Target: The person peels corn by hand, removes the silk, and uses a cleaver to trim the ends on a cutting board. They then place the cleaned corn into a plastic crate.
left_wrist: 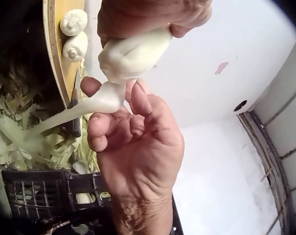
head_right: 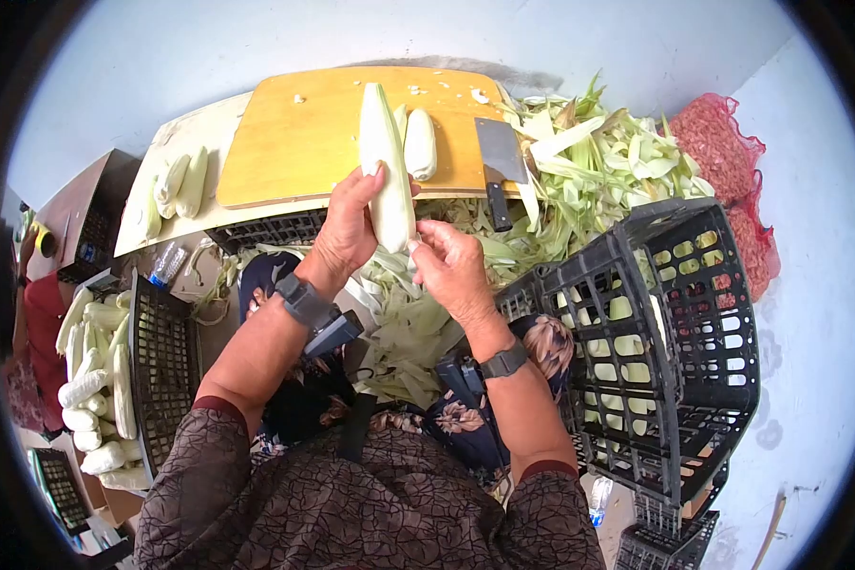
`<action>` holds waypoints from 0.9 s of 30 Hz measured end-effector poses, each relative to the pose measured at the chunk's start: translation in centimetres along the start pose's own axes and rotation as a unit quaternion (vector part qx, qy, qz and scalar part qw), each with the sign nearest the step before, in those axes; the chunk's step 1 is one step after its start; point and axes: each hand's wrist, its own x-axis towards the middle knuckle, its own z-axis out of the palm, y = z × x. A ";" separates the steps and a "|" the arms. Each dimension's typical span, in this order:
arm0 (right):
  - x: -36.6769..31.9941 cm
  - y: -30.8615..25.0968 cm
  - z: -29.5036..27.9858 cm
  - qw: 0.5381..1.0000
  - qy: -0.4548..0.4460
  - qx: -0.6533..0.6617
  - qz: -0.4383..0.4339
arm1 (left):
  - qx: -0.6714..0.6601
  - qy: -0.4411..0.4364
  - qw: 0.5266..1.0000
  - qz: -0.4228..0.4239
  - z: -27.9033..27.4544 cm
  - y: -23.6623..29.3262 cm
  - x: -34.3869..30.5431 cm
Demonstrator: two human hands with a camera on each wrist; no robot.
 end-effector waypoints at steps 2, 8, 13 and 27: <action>0.0 -0.1 0.0 1.000 -0.001 -0.012 0.001 | 0.011 0.001 1.000 0.003 0.2 0.0 -0.1; 0.0 0.3 0.1 0.999 0.009 -0.037 0.005 | 0.046 0.012 0.999 0.020 0.5 -0.4 -0.4; -0.1 -0.1 0.0 0.999 -0.003 -0.036 0.006 | 0.070 0.017 0.997 0.031 0.6 -0.4 -0.5; -0.1 0.2 0.4 0.995 0.028 -0.098 0.009 | 0.125 0.029 0.989 0.074 1.6 -0.9 -0.9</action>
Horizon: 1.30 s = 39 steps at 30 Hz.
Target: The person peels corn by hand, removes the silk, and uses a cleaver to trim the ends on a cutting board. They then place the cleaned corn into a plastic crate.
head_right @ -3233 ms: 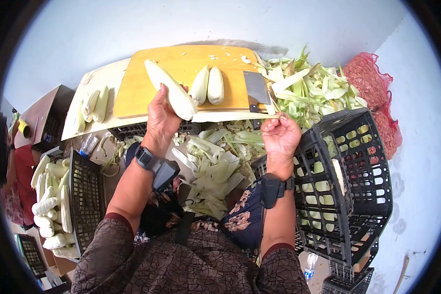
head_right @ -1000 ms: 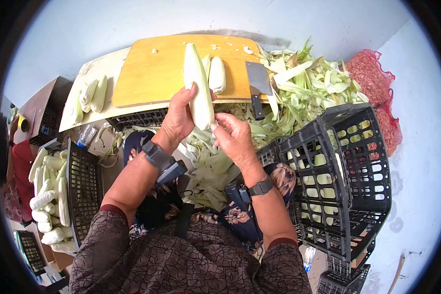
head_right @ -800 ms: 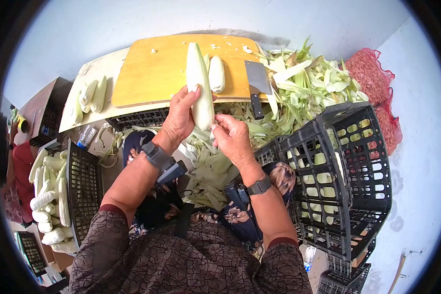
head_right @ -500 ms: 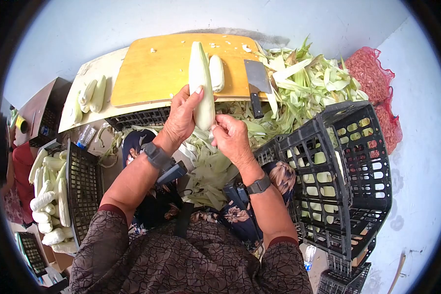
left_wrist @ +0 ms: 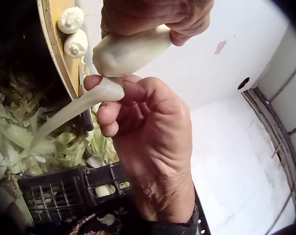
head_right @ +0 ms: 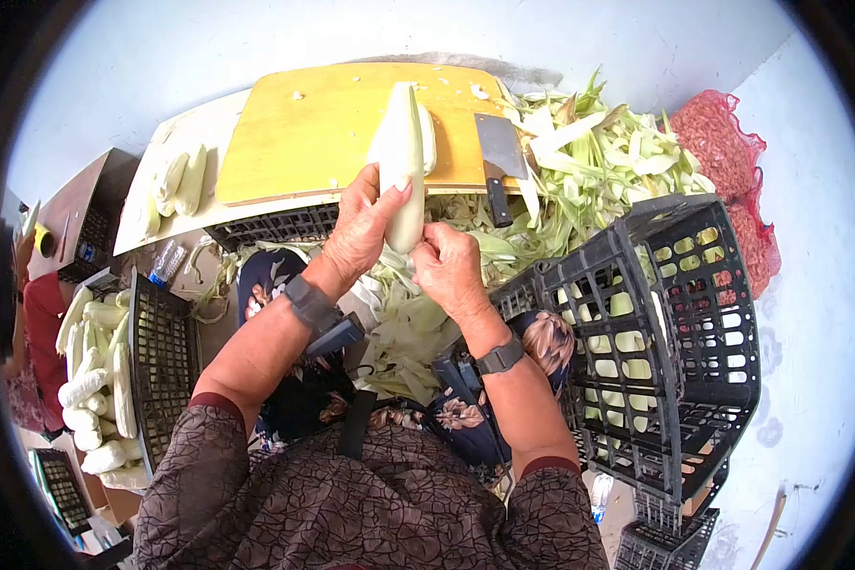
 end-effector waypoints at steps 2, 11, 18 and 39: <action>0.1 0.3 0.0 1.000 0.014 -0.004 -0.014 | 0.004 -0.006 1.000 0.003 0.0 -0.3 0.0; 0.6 2.5 0.0 0.989 0.075 -0.108 -0.075 | 0.002 -0.025 1.000 -0.007 0.1 -0.3 -0.2; 0.6 2.1 -0.4 0.989 0.058 -0.124 -0.056 | -0.006 -0.051 0.999 -0.013 -0.2 -0.7 -0.3; 0.0 -0.4 -1.1 0.997 -0.029 0.068 -0.003 | -0.134 -0.063 0.982 -0.116 -1.6 0.4 0.5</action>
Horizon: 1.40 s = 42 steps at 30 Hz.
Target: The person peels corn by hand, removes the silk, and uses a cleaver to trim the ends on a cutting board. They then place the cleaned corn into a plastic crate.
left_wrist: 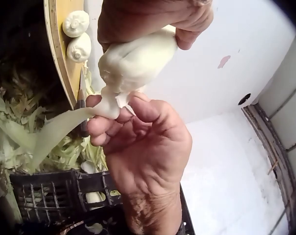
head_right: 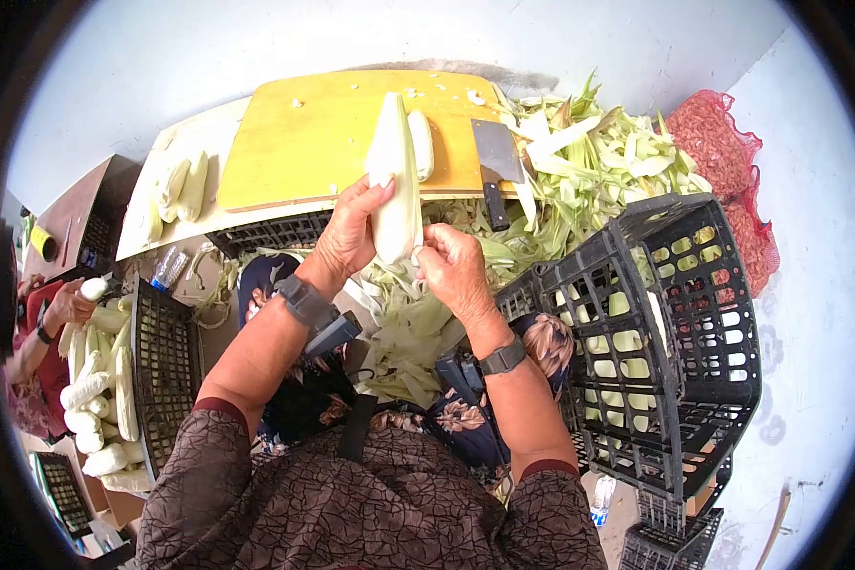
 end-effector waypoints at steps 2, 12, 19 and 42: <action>0.0 0.0 -0.1 1.000 0.004 0.007 -0.010 | -0.003 0.007 1.000 -0.003 0.1 0.1 0.0; 0.3 1.2 0.0 0.999 0.028 -0.009 -0.026 | 0.023 0.001 1.000 -0.020 0.3 -0.2 -0.1; 0.3 0.9 -0.2 0.998 0.064 0.010 -0.009 | 0.022 -0.009 0.999 -0.021 0.3 -0.1 0.1; 0.2 -0.2 -1.3 0.988 0.072 0.130 0.030 | 0.023 0.005 1.000 -0.014 0.0 0.3 0.3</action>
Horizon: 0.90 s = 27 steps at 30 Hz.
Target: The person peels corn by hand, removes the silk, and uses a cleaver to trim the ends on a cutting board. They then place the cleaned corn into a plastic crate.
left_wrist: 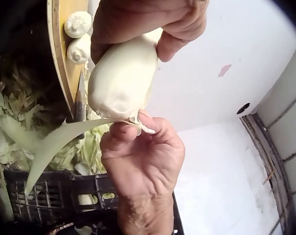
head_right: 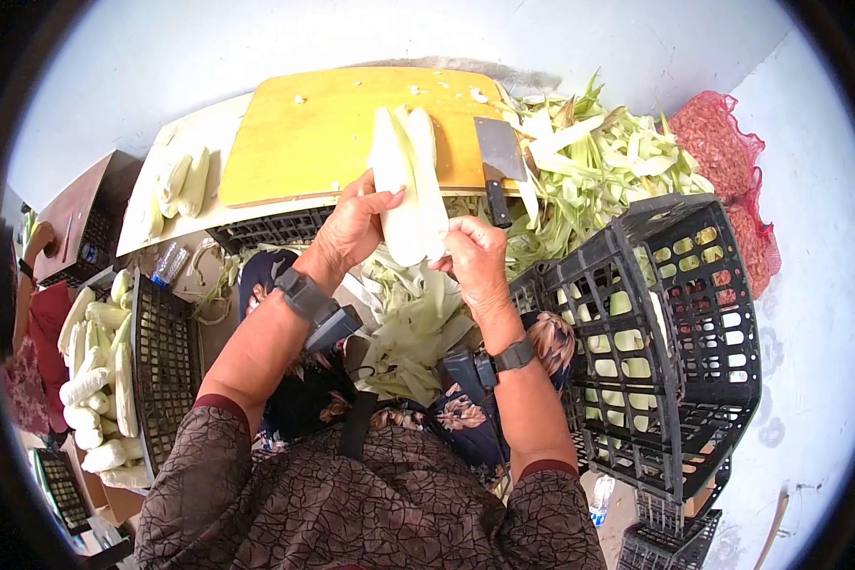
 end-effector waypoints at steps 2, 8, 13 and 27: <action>0.1 0.0 -0.2 1.000 0.004 0.016 0.002 | -0.015 0.005 1.000 0.000 -0.2 -0.1 0.2; 0.4 0.3 -0.2 0.999 0.007 0.042 0.006 | -0.081 0.000 0.997 -0.001 -0.3 0.0 0.2; 0.4 0.3 0.0 0.999 0.019 0.044 0.006 | -0.035 0.039 0.998 0.047 0.1 -0.5 0.3; 0.5 0.1 0.0 0.998 -0.054 0.014 -0.028 | 0.014 -0.046 0.999 -0.002 0.7 1.0 -0.9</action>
